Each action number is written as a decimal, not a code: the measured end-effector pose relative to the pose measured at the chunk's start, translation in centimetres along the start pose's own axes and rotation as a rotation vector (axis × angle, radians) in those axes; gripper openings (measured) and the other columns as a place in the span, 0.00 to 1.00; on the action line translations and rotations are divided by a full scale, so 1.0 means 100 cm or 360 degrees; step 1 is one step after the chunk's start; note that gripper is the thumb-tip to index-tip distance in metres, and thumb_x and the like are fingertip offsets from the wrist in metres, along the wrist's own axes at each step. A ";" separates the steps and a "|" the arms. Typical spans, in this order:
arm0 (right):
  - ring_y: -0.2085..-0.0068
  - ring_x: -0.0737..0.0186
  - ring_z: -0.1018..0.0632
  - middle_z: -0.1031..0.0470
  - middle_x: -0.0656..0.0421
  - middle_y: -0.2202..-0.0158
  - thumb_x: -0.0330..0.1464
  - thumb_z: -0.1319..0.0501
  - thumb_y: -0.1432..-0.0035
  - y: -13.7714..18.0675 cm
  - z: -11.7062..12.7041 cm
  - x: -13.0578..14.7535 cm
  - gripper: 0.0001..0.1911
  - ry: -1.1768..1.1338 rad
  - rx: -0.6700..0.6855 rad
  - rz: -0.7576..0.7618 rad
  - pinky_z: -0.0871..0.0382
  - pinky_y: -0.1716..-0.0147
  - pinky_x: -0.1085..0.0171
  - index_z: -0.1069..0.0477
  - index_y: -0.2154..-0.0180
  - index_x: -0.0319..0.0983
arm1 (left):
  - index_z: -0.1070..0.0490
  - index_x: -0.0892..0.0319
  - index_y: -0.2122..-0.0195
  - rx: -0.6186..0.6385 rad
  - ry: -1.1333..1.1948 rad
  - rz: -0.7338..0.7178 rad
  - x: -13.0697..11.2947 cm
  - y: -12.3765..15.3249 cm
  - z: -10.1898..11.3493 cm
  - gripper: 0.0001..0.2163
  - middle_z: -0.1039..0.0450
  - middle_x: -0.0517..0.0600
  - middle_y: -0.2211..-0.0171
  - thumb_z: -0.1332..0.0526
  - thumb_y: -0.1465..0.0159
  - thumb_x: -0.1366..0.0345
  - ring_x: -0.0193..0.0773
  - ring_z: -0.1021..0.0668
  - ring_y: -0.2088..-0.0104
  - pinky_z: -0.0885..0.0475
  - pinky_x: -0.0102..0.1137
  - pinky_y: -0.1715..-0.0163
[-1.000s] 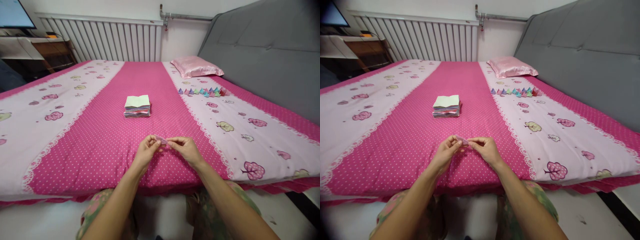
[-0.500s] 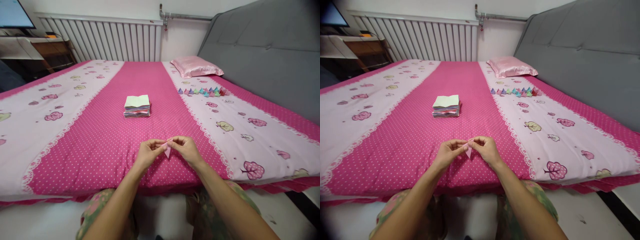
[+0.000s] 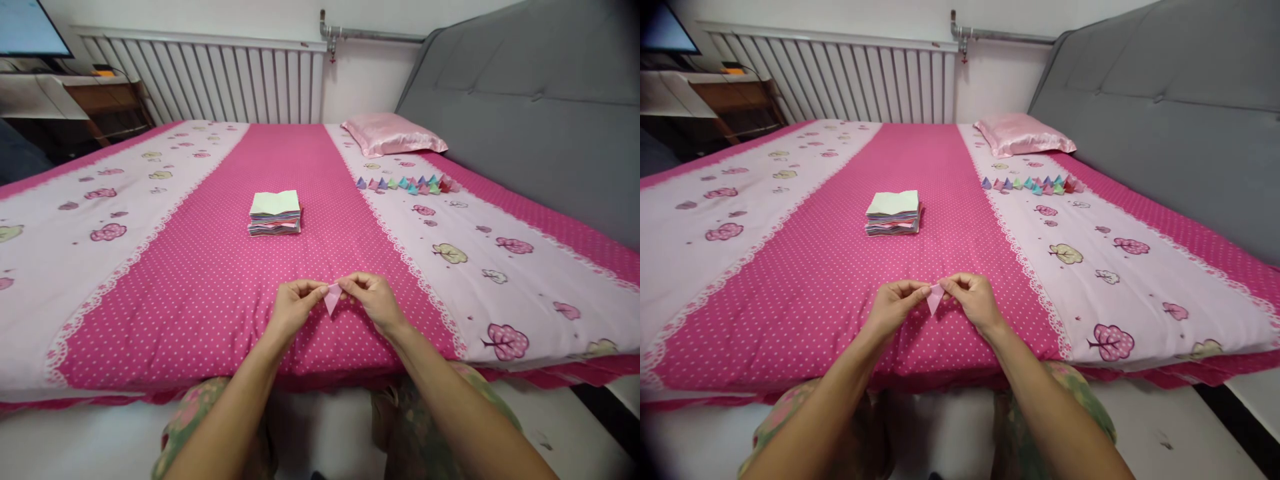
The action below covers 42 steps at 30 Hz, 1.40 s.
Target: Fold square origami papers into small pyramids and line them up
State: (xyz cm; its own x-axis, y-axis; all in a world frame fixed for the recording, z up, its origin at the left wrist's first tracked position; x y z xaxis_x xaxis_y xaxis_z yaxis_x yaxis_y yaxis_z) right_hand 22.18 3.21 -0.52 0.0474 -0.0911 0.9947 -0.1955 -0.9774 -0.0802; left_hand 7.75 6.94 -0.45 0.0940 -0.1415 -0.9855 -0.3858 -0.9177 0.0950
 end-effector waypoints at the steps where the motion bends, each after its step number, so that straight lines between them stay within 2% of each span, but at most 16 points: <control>1: 0.77 0.69 0.28 0.26 0.61 0.80 0.37 0.36 0.52 0.000 0.000 0.000 0.09 -0.0002 -0.0002 0.0008 0.35 0.74 0.68 0.25 0.76 0.37 | 0.24 0.63 0.75 -0.0004 0.0003 0.0002 0.000 0.000 0.000 0.08 0.24 0.50 0.77 0.33 0.53 0.64 0.30 0.27 0.77 0.34 0.25 0.74; 14: 0.76 0.70 0.28 0.26 0.62 0.78 0.37 0.35 0.53 0.000 -0.007 -0.002 0.08 -0.0188 0.0043 -0.0070 0.34 0.73 0.69 0.24 0.71 0.38 | 0.25 0.64 0.75 -0.0075 0.0145 0.0024 0.001 0.001 0.001 0.08 0.25 0.50 0.77 0.32 0.54 0.65 0.30 0.26 0.77 0.33 0.25 0.72; 20: 0.71 0.69 0.25 0.23 0.60 0.70 0.35 0.35 0.54 0.004 -0.012 0.003 0.13 -0.0339 0.0185 -0.0079 0.31 0.67 0.66 0.24 0.63 0.41 | 0.24 0.64 0.70 -0.0031 0.0404 0.0070 0.006 -0.001 -0.001 0.10 0.26 0.48 0.78 0.34 0.50 0.62 0.27 0.29 0.79 0.34 0.22 0.77; 24: 0.67 0.66 0.24 0.22 0.58 0.67 0.34 0.34 0.55 0.004 -0.013 0.004 0.13 -0.0359 0.0175 -0.0059 0.31 0.62 0.63 0.24 0.63 0.41 | 0.25 0.64 0.71 -0.0018 0.0472 0.0126 0.008 0.000 -0.004 0.10 0.27 0.47 0.78 0.34 0.51 0.63 0.26 0.29 0.80 0.33 0.21 0.77; 27: 0.65 0.64 0.24 0.22 0.58 0.66 0.34 0.34 0.55 0.003 -0.013 0.003 0.12 -0.0324 0.0164 -0.0021 0.32 0.59 0.62 0.24 0.64 0.41 | 0.25 0.64 0.72 -0.0024 0.0483 0.0129 0.008 0.001 -0.005 0.09 0.28 0.47 0.79 0.33 0.51 0.63 0.26 0.29 0.80 0.33 0.21 0.78; 32: 0.64 0.63 0.23 0.22 0.58 0.65 0.34 0.36 0.53 0.003 -0.010 0.002 0.11 -0.0237 0.0178 0.0026 0.31 0.59 0.61 0.25 0.63 0.41 | 0.25 0.64 0.72 -0.0004 0.0487 0.0145 0.007 0.001 -0.005 0.10 0.28 0.47 0.79 0.33 0.52 0.63 0.25 0.30 0.80 0.33 0.21 0.78; 36: 0.62 0.61 0.24 0.23 0.56 0.62 0.31 0.38 0.52 0.003 -0.010 0.001 0.14 0.0006 0.0156 0.0127 0.31 0.60 0.61 0.26 0.60 0.40 | 0.24 0.64 0.71 -0.0031 0.0412 0.0112 0.009 0.001 -0.006 0.11 0.27 0.48 0.78 0.33 0.51 0.61 0.26 0.29 0.80 0.33 0.22 0.78; 42: 0.66 0.61 0.24 0.24 0.55 0.63 0.29 0.40 0.52 0.004 -0.008 -0.001 0.13 0.0365 -0.0122 0.0234 0.30 0.66 0.64 0.26 0.61 0.38 | 0.24 0.65 0.65 0.0019 0.0227 0.0061 0.011 0.002 -0.017 0.15 0.25 0.50 0.77 0.35 0.50 0.58 0.30 0.28 0.79 0.31 0.26 0.75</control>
State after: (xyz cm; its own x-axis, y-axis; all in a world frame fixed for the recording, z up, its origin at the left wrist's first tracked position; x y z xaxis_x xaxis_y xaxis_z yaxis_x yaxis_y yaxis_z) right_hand 21.32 2.95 -0.63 -0.2082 -0.1766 0.9620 -0.2580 -0.9388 -0.2281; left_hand 9.32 5.99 -1.27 0.2079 -0.2284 -0.9511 -0.4023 -0.9063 0.1297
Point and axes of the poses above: each hand's wrist, its own y-axis away from the middle knuckle, its own z-axis out of the back of the hand, x = y × z, the point moved 4 cm from there along -y, towards the middle knuckle
